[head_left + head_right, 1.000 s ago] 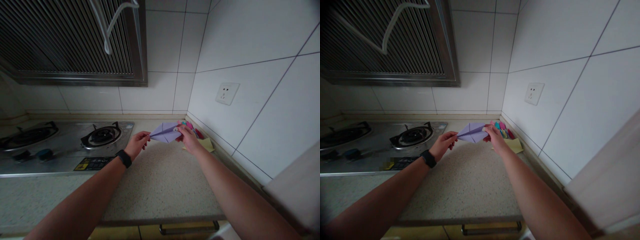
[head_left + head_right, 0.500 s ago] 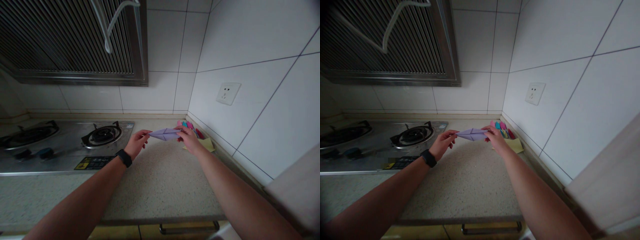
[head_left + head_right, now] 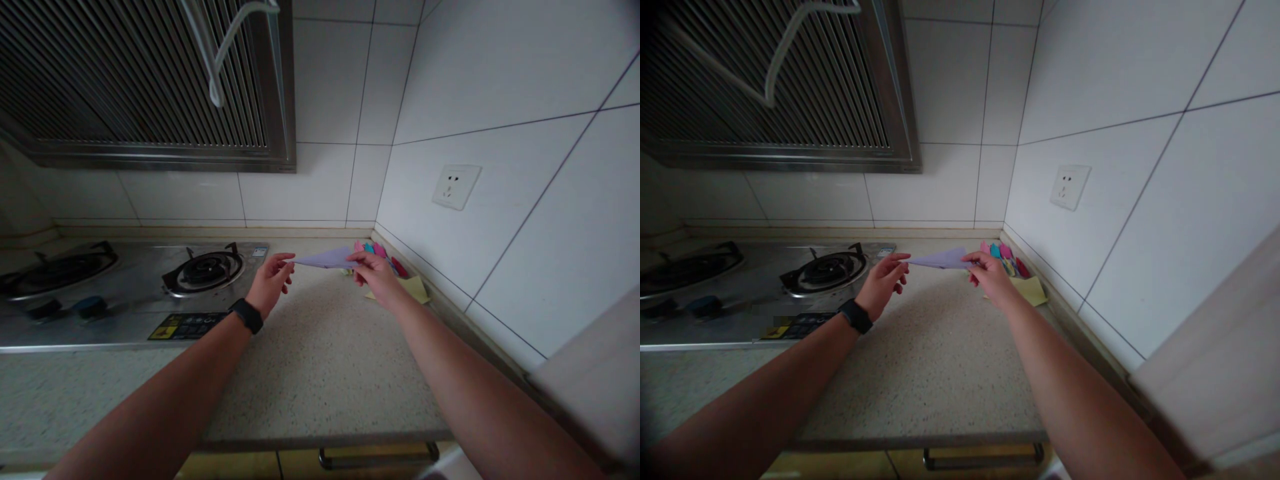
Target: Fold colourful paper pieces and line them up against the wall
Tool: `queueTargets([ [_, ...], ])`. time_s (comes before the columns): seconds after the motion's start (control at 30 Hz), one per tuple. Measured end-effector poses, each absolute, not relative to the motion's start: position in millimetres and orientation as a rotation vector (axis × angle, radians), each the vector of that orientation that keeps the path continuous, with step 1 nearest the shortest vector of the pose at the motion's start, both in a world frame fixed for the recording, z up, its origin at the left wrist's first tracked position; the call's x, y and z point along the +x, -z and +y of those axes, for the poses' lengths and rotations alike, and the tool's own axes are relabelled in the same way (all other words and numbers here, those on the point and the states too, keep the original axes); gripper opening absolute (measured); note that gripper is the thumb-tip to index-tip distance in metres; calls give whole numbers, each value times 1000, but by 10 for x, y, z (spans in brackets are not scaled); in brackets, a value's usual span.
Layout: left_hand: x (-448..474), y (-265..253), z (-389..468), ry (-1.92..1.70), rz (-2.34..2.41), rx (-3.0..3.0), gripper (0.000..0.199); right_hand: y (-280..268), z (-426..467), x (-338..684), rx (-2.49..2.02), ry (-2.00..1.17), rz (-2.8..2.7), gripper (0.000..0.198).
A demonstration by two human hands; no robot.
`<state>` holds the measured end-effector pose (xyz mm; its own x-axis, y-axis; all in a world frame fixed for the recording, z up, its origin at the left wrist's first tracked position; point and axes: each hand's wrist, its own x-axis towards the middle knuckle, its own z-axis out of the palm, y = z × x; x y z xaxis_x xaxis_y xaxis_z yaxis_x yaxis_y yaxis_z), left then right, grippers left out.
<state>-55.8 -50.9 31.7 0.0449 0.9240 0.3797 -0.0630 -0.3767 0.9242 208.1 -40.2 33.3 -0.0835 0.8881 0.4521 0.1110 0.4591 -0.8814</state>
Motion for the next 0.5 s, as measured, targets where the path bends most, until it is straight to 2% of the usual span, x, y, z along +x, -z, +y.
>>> queueTargets([
  [0.5,-549,-312,-508,-1385,949,1396,35,-269,-321,2095,-904,-787,-1546,15],
])
